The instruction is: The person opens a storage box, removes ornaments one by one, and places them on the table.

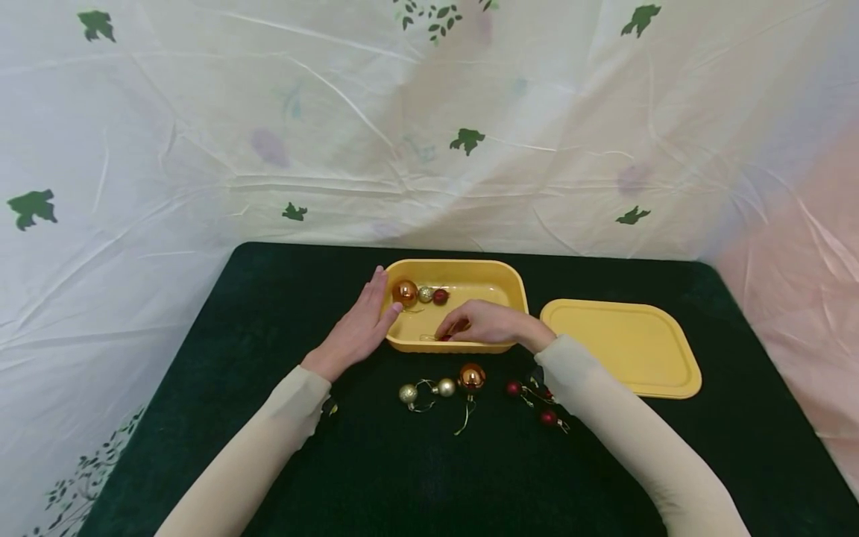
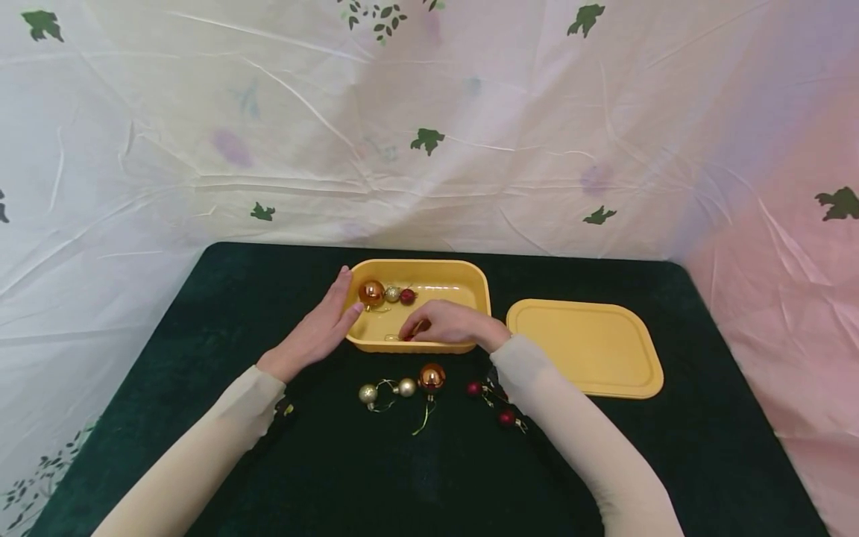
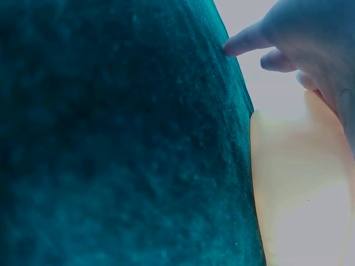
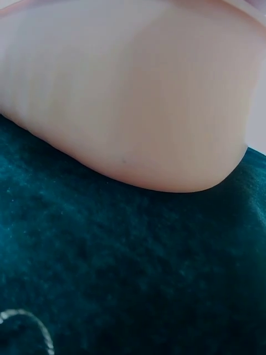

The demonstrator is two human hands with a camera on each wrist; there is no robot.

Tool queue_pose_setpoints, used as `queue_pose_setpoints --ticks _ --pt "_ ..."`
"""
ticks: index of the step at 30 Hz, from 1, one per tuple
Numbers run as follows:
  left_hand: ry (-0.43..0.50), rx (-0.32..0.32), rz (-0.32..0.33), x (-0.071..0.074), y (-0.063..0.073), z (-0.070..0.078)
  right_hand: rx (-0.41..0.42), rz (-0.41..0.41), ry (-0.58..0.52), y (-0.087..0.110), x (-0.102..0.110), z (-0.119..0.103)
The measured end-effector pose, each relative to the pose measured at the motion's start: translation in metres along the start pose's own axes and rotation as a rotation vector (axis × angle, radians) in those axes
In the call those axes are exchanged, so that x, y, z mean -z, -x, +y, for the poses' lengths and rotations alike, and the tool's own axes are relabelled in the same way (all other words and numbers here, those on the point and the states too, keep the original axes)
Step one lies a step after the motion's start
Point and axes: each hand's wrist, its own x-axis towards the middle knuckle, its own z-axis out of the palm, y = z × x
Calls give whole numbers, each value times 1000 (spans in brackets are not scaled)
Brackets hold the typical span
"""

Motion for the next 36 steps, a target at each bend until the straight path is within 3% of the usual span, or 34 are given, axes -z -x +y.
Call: queue_pose_setpoints --ticks 8,14,22,36 --pt "0 -8 7 -2 -1 -2 -17 36 26 3 1 -5" --pt "2 -16 6 -1 -1 -1 -17 113 24 8 4 -9" --pt "-5 -27 2 1 -1 0 27 203 -3 20 7 -17" --pt "-8 -30 -6 0 -2 0 3 286 -51 54 9 -30"
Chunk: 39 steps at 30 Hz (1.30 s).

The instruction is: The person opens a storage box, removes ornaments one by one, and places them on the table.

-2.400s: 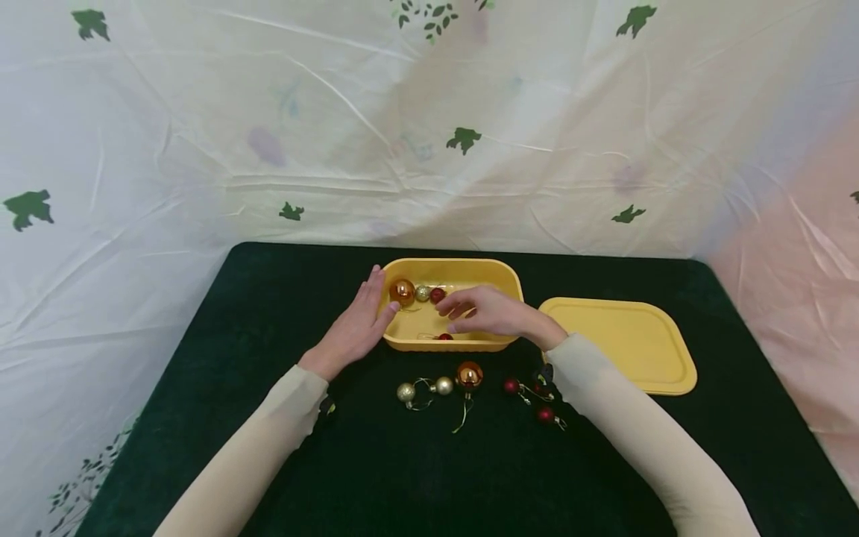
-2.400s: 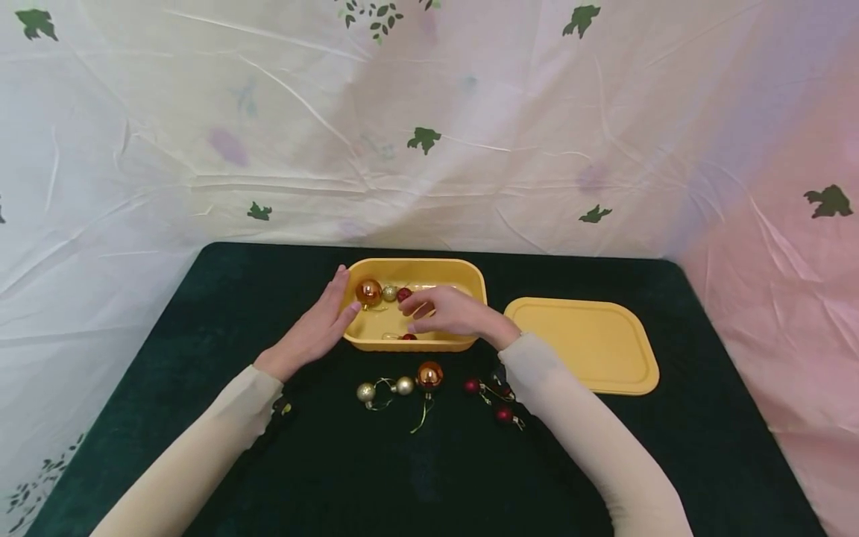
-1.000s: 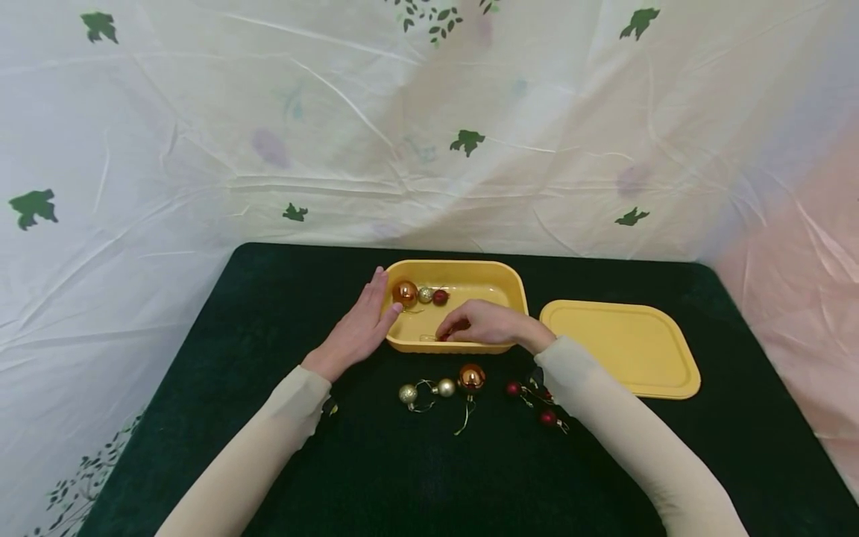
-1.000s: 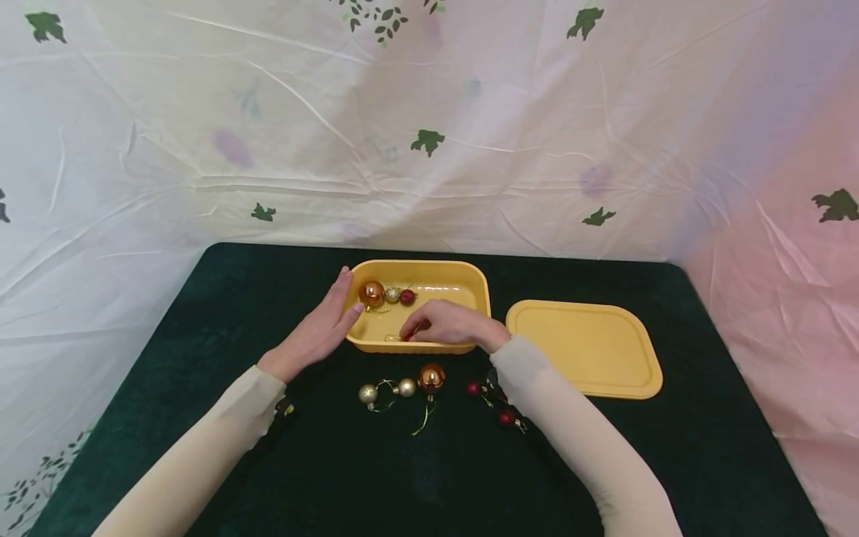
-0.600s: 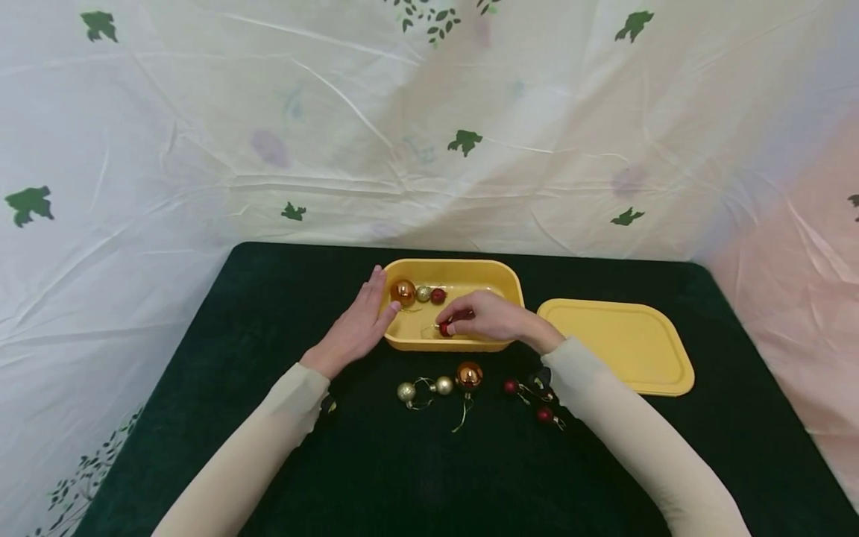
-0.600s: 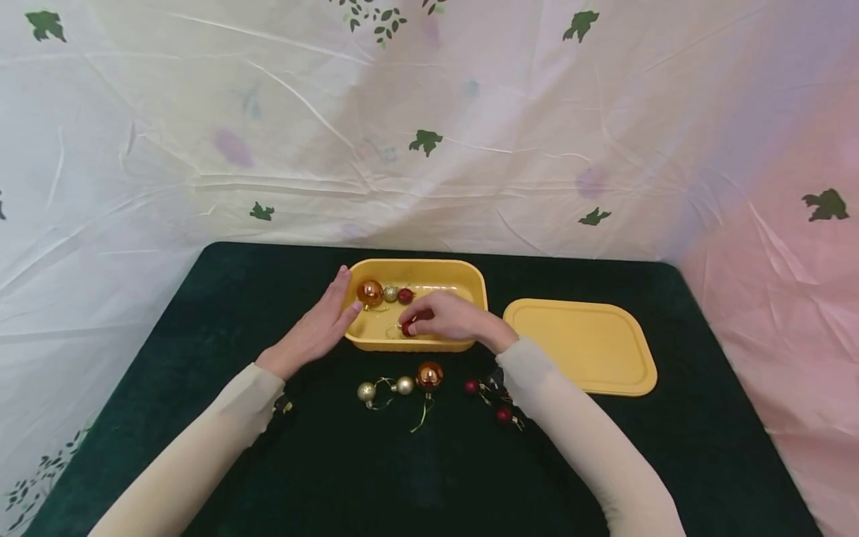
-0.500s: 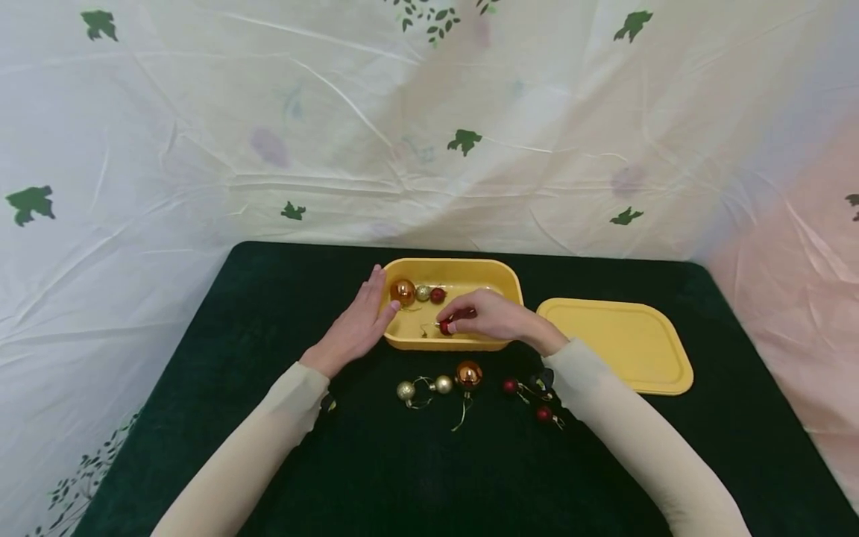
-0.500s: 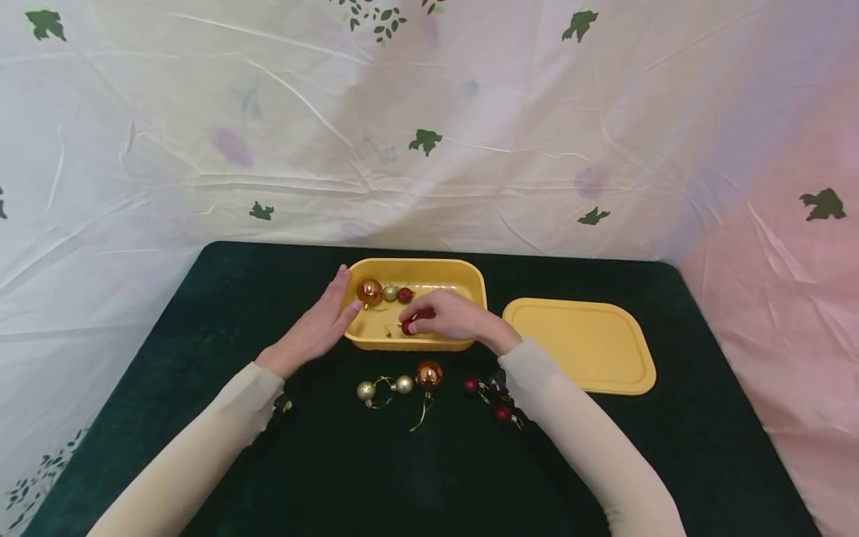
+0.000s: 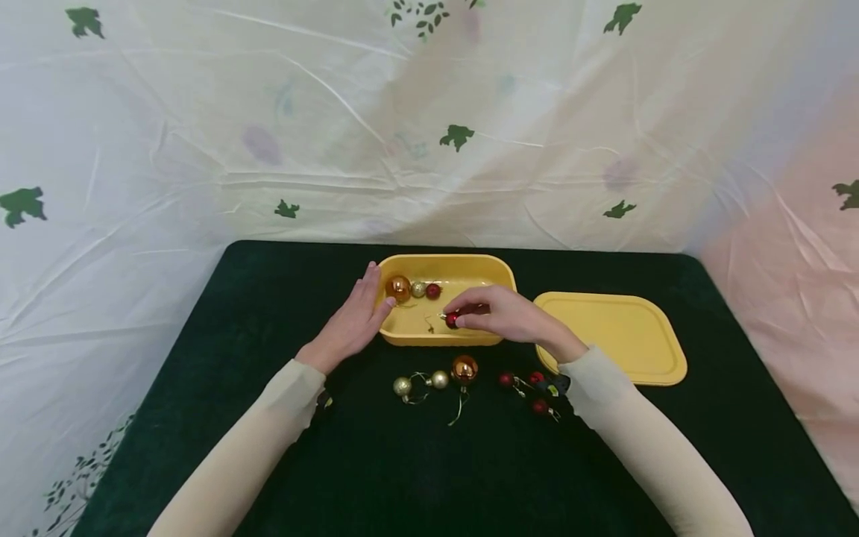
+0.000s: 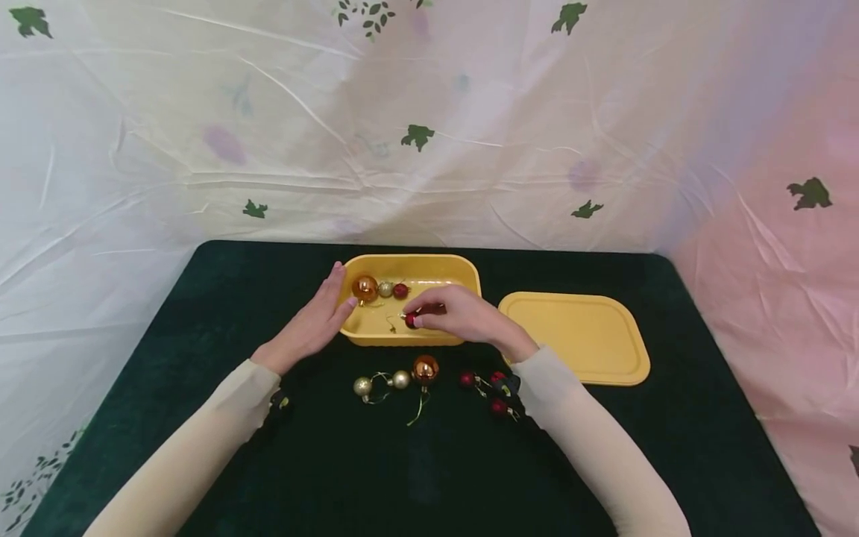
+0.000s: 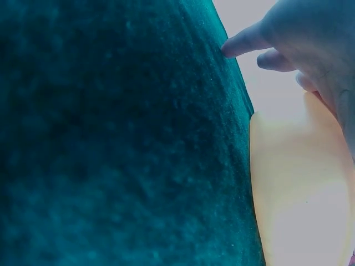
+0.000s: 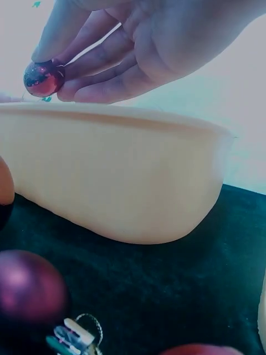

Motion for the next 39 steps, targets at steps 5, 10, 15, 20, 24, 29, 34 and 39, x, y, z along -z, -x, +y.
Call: queue_pose_setpoints --ticks 5,10,15,20,24,29,34,39 --pt "-1 -4 2 0 0 0 13 24 -25 9 1 -1" --pt "7 -5 2 0 0 1 16 53 -50 20 -1 0" --pt "4 -7 -2 0 0 2 6 72 -89 34 -4 -2" --pt "8 -3 -3 0 -1 1 -38 95 -114 49 -6 -6" --pt "11 -2 -3 1 0 1 -51 121 -112 59 -8 -7" --pt "10 -1 -8 1 0 1 -35 148 -110 74 -11 -8" --pt "9 -3 -12 1 0 1 -48 161 -107 89 -16 -8" --pt "12 -11 -5 0 -1 0 -77 157 -123 102 -22 -6"
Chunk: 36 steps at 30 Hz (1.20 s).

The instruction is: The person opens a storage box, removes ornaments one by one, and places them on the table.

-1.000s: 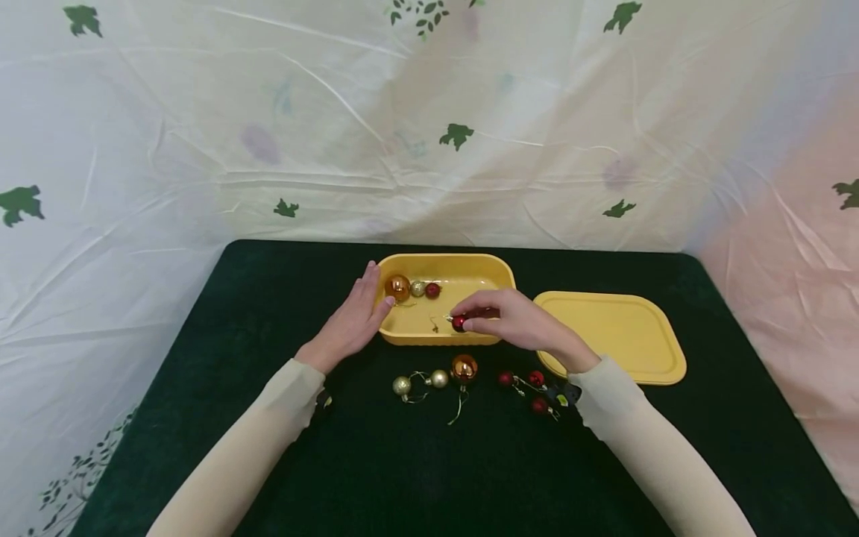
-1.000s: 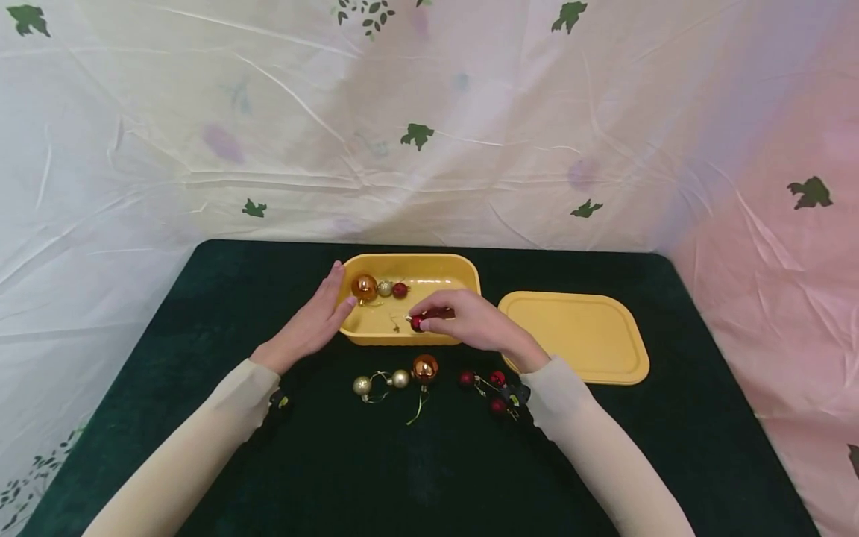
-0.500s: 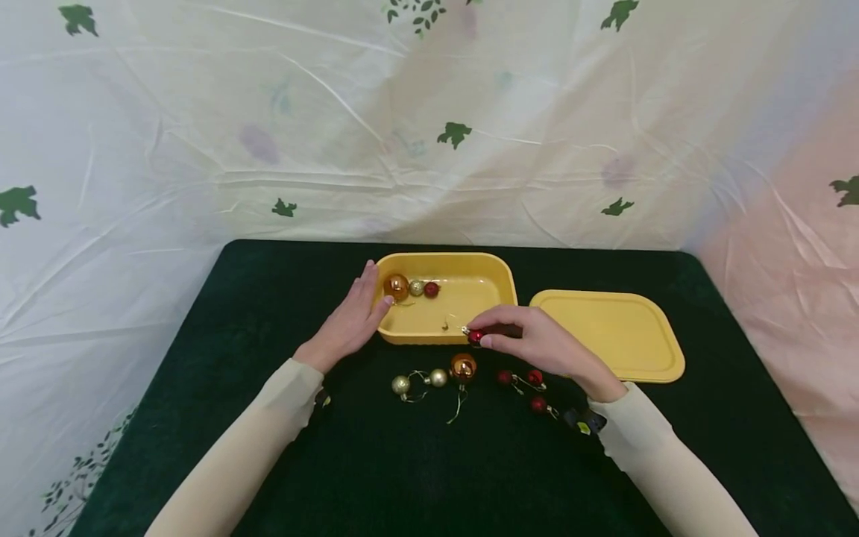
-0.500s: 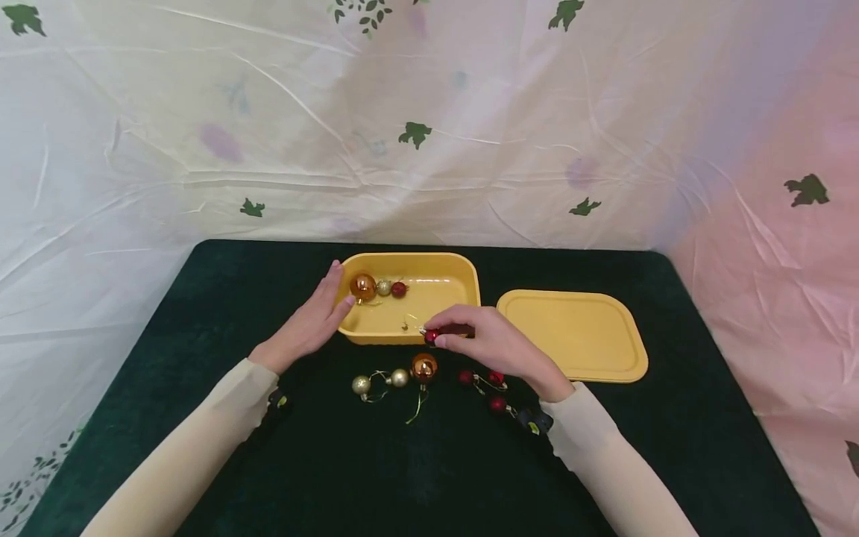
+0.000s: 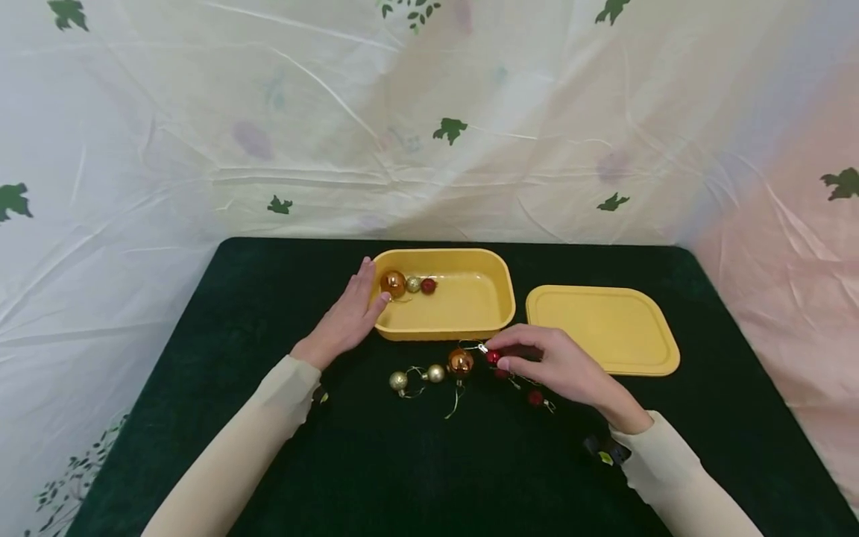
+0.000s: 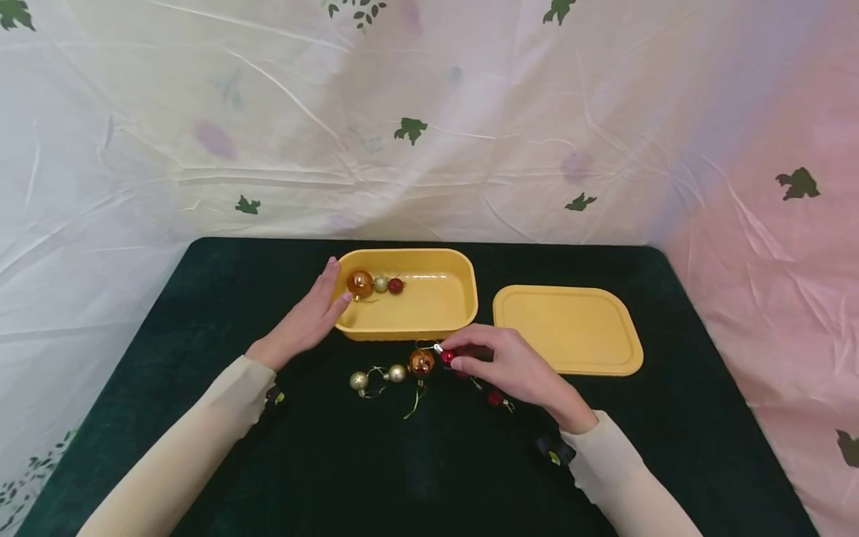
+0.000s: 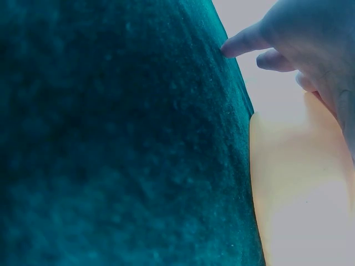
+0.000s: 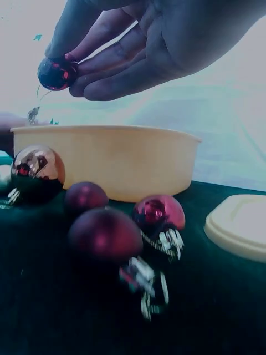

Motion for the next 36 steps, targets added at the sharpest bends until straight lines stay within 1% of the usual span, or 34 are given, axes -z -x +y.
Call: queue_pose_setpoints --ticks 11,17,21,27,36 --pt "-8 2 -3 1 -1 1 -28 26 76 25 -11 11" --pt "-10 11 -9 2 -1 1 -6 32 105 33 -18 20" --pt "-14 18 -14 1 -2 0 -5 22 130 37 -23 24" --pt "-16 15 -11 2 -2 0 11 19 204 40 -28 27" --pt "-12 22 -24 3 -1 3 37 4 237 42 -32 31"
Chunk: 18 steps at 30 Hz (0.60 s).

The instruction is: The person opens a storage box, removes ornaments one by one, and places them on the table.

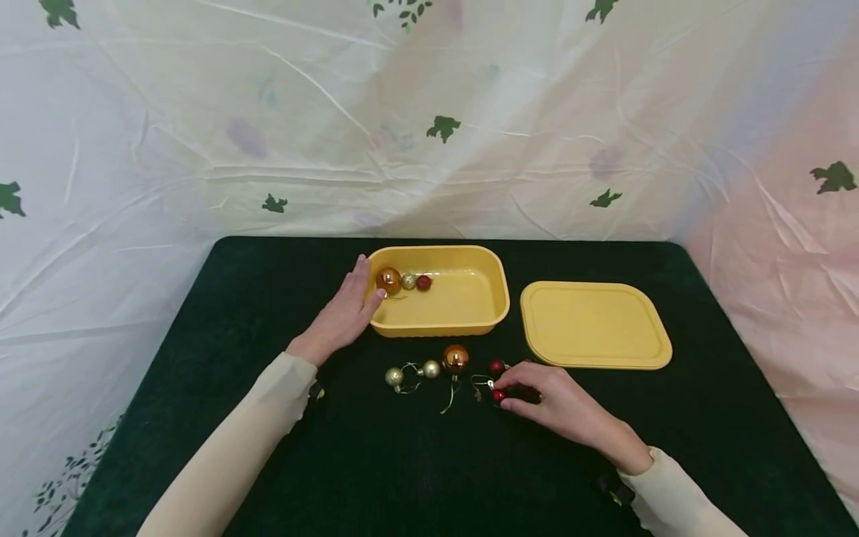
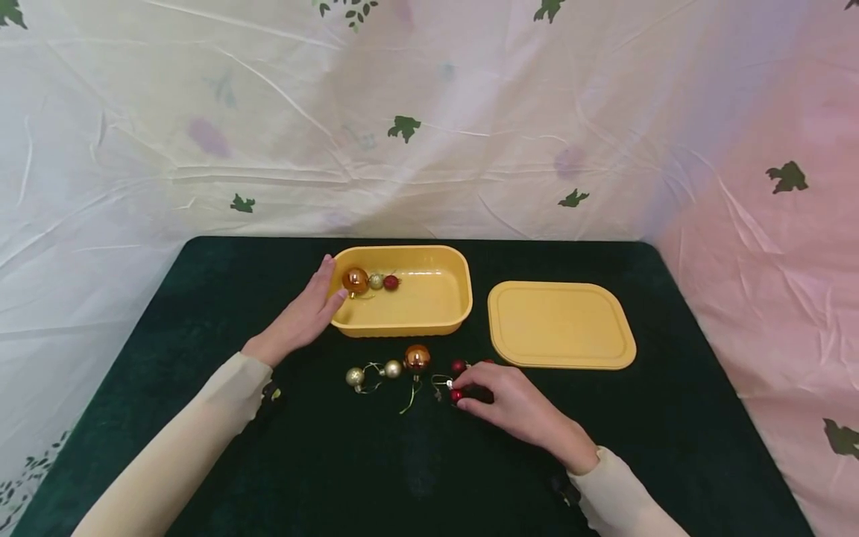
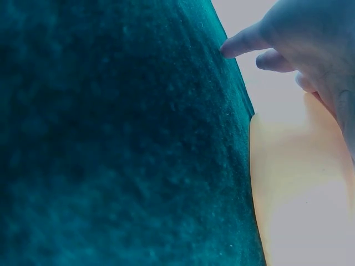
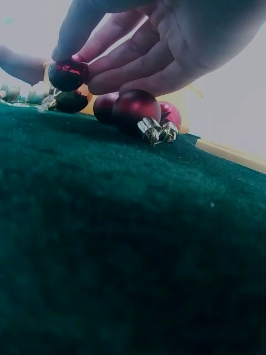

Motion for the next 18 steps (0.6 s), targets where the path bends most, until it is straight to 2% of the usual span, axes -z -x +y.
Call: queue_pose_setpoints --ticks 6,18 --pt "-8 0 0 -1 0 -2 22 1 40 -1 -1 0" --pt "7 8 0 -1 0 -2 6 -34 73 -2 0 -1"
